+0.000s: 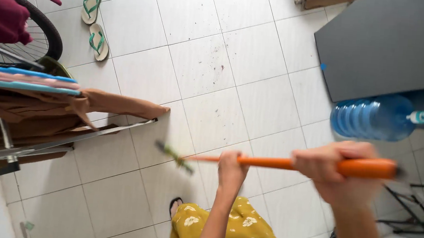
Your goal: The person sweeps a tiled floor with a broom, moving debris toward a doorway. They navigate around furniture, water jugs, and a clothes rack while sweeping different sections of the room.
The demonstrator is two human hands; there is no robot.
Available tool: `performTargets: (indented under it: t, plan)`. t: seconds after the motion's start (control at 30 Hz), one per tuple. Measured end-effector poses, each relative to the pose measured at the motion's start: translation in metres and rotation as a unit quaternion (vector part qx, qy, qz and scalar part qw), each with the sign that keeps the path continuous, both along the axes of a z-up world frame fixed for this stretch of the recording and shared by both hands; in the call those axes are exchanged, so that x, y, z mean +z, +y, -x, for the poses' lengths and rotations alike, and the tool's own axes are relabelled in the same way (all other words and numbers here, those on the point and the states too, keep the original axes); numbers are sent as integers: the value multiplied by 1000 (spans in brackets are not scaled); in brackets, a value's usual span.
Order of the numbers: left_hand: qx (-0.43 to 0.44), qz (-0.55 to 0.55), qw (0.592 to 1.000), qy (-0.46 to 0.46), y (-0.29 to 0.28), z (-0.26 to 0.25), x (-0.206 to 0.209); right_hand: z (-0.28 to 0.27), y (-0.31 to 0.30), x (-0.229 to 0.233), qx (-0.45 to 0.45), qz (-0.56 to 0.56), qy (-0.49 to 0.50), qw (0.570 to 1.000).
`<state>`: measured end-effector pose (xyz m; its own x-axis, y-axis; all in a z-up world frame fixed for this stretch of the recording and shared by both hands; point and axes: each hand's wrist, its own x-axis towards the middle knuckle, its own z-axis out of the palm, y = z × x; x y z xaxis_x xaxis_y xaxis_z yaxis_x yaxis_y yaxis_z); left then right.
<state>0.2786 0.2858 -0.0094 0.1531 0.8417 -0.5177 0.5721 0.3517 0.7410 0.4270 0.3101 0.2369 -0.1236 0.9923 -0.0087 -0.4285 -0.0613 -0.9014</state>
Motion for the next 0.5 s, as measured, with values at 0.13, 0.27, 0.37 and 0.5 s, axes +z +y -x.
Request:
performTargets:
  t: [0.13, 0.27, 0.37, 0.5]
  plan:
    - [87, 8, 996, 7, -53, -19, -104, -5, -2, -89, -33, 77, 43, 996]
    - [312, 88, 926, -191, 1, -63, -28, -22, 19, -73, 123, 35, -25, 991]
    - [236, -203, 945, -105, 53, -110, -83, -26, 38, -34, 206, -135, -146, 958]
    - [211, -182, 950, -141, 123, -118, -53, -31, 41, -23, 165, -172, -209, 948]
